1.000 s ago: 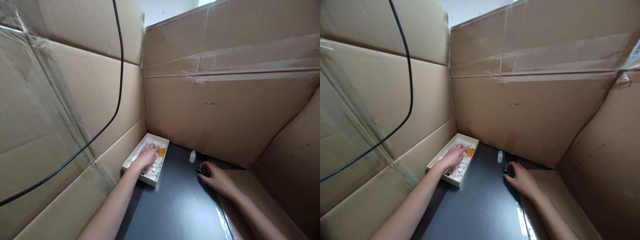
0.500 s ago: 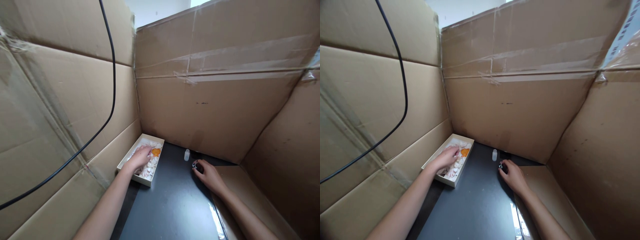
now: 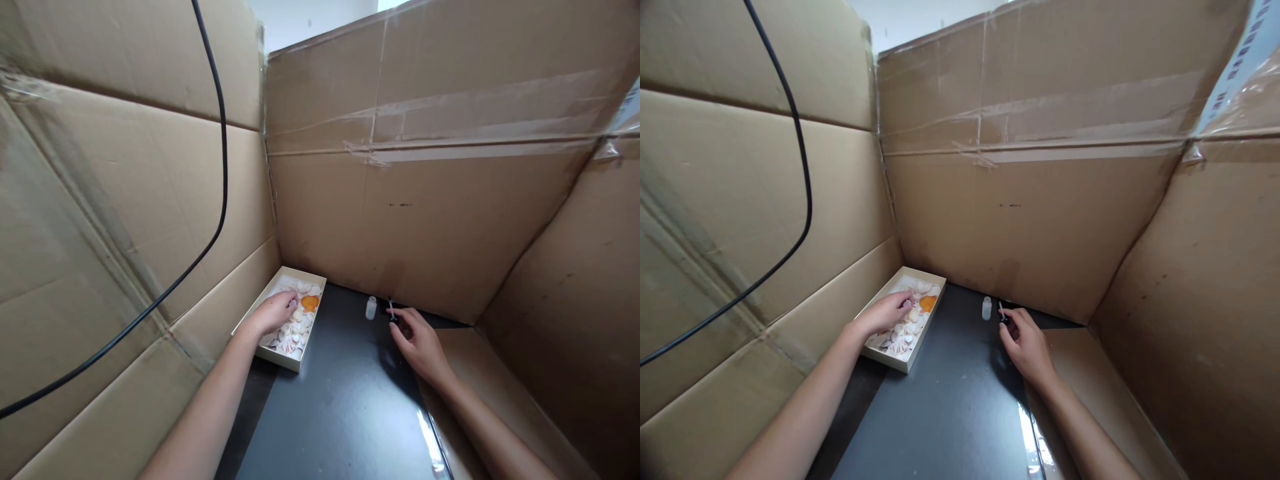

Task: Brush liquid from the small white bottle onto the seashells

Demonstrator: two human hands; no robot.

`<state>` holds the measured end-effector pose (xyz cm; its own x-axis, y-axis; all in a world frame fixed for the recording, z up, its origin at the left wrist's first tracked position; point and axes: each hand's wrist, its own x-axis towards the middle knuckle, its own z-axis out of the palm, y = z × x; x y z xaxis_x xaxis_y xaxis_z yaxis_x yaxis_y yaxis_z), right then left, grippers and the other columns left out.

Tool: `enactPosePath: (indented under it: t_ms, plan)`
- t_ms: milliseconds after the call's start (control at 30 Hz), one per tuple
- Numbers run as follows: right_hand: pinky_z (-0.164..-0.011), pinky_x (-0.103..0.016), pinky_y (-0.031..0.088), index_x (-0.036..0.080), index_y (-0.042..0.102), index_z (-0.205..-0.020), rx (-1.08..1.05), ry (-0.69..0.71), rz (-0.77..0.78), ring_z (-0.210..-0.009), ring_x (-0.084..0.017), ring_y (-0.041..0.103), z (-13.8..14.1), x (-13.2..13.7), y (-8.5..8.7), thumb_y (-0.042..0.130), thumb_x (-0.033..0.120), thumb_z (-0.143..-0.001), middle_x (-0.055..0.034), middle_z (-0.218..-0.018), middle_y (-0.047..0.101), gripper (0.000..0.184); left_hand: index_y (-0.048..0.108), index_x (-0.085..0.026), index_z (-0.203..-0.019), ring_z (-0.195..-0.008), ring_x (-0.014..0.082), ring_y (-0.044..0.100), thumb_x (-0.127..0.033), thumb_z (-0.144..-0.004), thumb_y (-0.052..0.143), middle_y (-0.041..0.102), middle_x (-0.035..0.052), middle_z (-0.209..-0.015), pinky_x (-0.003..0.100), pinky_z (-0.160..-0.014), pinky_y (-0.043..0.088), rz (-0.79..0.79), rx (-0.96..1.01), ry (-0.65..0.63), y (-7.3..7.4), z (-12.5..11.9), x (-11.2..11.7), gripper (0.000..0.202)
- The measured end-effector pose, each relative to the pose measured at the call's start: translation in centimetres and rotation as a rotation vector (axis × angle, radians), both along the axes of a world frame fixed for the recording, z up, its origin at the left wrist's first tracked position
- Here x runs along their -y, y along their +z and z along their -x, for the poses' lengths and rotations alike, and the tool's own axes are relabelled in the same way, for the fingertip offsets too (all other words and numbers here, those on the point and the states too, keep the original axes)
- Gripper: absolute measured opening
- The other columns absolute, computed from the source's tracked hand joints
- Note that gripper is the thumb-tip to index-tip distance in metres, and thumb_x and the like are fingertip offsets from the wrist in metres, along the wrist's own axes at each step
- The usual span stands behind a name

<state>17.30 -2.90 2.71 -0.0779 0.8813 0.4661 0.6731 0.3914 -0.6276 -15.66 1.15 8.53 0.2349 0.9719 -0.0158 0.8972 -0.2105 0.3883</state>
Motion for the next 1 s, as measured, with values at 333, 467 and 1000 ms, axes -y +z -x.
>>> enactPosePath:
  t_ms: [333, 467, 1000]
  plan:
    - [-0.078, -0.033, 0.046, 0.019, 0.061, -0.1, 0.163, 0.068, 0.135, -0.085, -0.022, 0.061, 0.0, -0.6, -1.9, 0.047, 0.026, -0.08, -0.0068, -0.096, 0.065, 0.025, 0.055, -0.02, -0.098, -0.081, 0.0166, 0.058, -0.014, -0.081, 0.039, 0.064, 0.0048, -0.092, 0.024, -0.068, 0.041, -0.033, 0.004, 0.033, -0.6, 0.5, -0.5, 0.024]
    - [-0.08, -0.033, 0.045, 0.019, 0.06, -0.1, 0.146, 0.079, 0.132, -0.087, -0.021, 0.06, 0.0, -0.6, -1.9, 0.046, 0.026, -0.081, -0.0072, -0.098, 0.065, 0.025, 0.055, -0.019, -0.091, -0.08, 0.017, 0.058, -0.012, -0.079, 0.041, 0.063, 0.0054, -0.09, 0.024, -0.068, 0.041, -0.027, -0.033, 0.052, -0.4, 0.6, -0.3, 0.02]
    - [-0.075, -0.031, 0.045, 0.019, 0.062, -0.098, 0.109, 0.089, 0.112, -0.082, -0.021, 0.061, -0.3, -0.9, -2.5, 0.048, 0.028, -0.078, -0.0062, -0.092, 0.066, 0.026, 0.065, -0.02, -0.102, -0.114, 0.027, 0.047, -0.014, -0.076, 0.047, 0.058, 0.01, -0.114, 0.038, -0.101, 0.036, -0.008, -0.225, -0.236, 0.2, -2.4, -0.4, 0.032]
